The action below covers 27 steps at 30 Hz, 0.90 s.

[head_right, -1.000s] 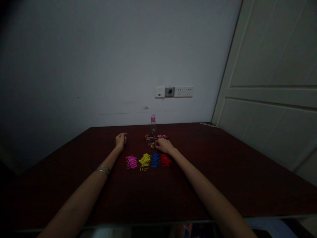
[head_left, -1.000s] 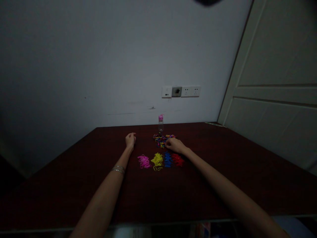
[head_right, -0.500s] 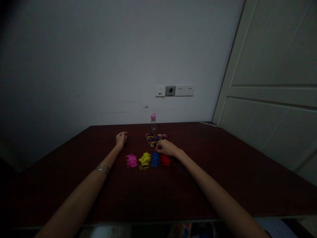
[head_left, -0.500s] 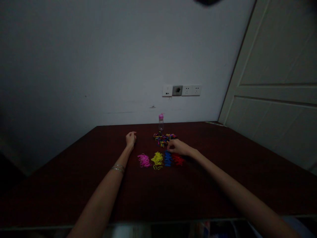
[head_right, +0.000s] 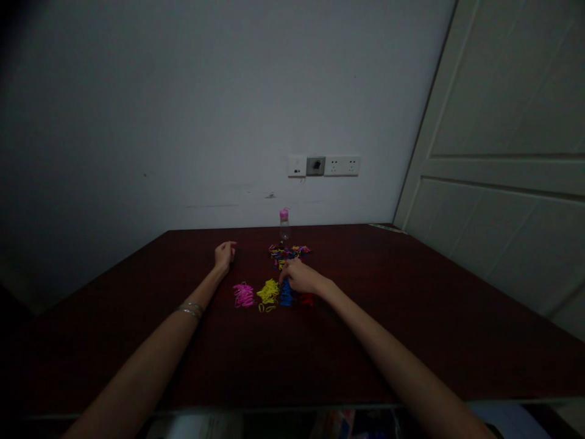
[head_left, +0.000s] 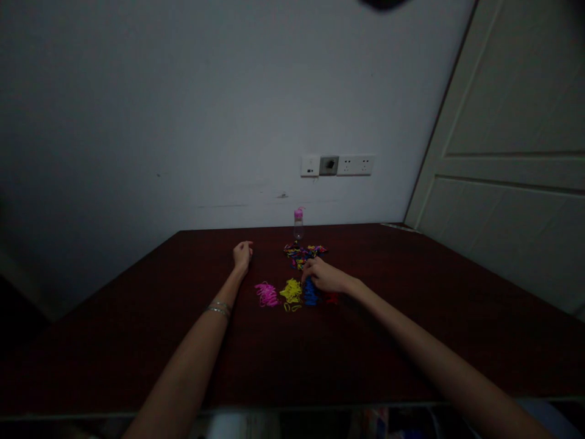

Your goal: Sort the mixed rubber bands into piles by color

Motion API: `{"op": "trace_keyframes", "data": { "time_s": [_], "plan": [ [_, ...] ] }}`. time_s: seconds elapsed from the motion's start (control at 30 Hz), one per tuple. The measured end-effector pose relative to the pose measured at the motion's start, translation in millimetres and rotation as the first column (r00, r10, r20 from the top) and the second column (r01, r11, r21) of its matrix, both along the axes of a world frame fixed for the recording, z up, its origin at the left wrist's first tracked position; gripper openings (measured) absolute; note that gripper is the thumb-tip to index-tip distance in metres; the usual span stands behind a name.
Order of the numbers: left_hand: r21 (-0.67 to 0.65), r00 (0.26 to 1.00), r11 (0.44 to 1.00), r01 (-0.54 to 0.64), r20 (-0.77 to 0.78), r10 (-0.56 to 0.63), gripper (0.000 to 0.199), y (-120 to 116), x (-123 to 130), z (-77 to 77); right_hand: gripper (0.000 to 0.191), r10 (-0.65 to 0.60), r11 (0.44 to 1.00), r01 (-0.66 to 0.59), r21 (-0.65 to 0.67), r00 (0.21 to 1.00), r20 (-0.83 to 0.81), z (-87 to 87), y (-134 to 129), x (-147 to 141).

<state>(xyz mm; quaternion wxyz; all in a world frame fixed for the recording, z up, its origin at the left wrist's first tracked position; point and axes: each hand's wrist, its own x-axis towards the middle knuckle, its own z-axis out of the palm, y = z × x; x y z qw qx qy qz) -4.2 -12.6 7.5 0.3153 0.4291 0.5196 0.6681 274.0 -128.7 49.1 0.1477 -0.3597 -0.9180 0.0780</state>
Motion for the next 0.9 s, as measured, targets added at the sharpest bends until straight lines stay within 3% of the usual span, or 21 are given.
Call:
{"op": "trace_keyframes", "data": {
  "time_s": [0.5, 0.9],
  "plan": [
    [0.017, 1.0, 1.0, -0.001, -0.004, 0.001, 0.021, -3.3, 0.9, 2.3, 0.047, 0.034, 0.997, -0.032, -0.068, 0.999, 0.021, -1.1, 0.2, -3.4],
    [-0.011, 1.0, 1.0, -0.008, -0.002, 0.008, 0.021, -4.1, 1.4, 3.3, 0.048, 0.041, 0.998, -0.043, -0.034, 0.996, -0.073, -6.7, 5.0, 1.2]
  ]
}}
